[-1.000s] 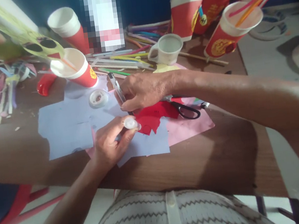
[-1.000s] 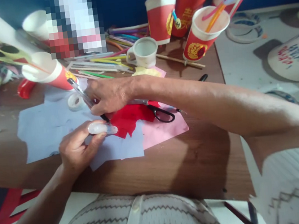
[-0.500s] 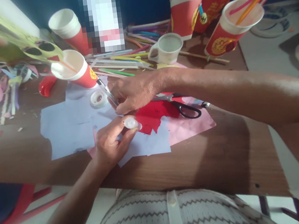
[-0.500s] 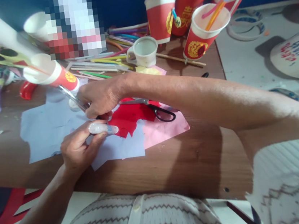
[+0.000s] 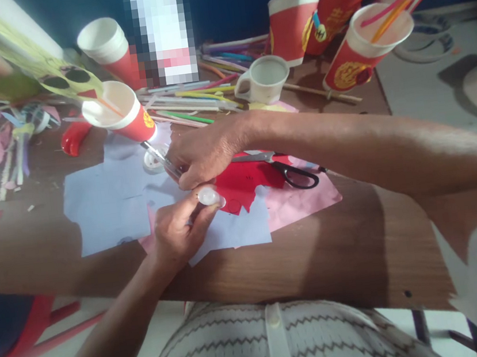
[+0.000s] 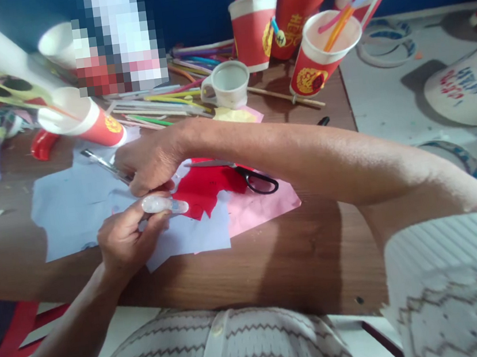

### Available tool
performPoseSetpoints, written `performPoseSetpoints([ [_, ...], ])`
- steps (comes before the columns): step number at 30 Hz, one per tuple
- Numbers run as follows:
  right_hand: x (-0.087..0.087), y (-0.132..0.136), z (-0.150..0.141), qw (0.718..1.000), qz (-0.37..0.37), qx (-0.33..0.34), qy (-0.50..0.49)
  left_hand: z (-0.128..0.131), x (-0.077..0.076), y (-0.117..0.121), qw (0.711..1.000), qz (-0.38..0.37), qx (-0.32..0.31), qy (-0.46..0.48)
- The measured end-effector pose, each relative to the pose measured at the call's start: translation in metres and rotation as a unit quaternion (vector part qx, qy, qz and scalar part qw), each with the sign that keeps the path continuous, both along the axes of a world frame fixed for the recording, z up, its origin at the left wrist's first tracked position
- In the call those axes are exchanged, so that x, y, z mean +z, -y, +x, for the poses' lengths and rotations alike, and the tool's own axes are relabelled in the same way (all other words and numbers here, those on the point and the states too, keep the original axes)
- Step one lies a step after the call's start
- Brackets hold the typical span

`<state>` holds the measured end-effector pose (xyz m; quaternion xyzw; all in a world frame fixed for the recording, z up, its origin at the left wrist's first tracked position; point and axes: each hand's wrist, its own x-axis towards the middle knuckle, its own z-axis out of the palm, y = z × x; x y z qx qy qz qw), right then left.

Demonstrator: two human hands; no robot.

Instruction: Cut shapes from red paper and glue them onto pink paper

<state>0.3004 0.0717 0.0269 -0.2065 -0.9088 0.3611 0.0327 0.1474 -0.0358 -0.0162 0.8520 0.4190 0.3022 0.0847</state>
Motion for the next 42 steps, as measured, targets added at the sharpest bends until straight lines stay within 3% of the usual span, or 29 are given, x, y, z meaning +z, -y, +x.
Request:
performPoseSetpoints([
  [5,0.003,0.002,-0.002,0.999,-0.036,-0.007,0.016,0.001,0.002,0.000,1.000,-0.024,-0.002,0.015],
  [26,0.012,0.003,-0.010,0.997,-0.012,0.054,0.052,0.003,0.000,0.002,0.999,-0.040,0.015,0.031],
  [33,0.002,0.002,-0.007,0.999,-0.041,-0.005,0.019,0.002,-0.001,0.001,0.999,-0.029,0.022,0.013],
  [42,-0.003,0.004,0.006,0.999,-0.006,-0.022,-0.037,0.001,0.001,0.002,1.000,-0.020,0.020,0.006],
])
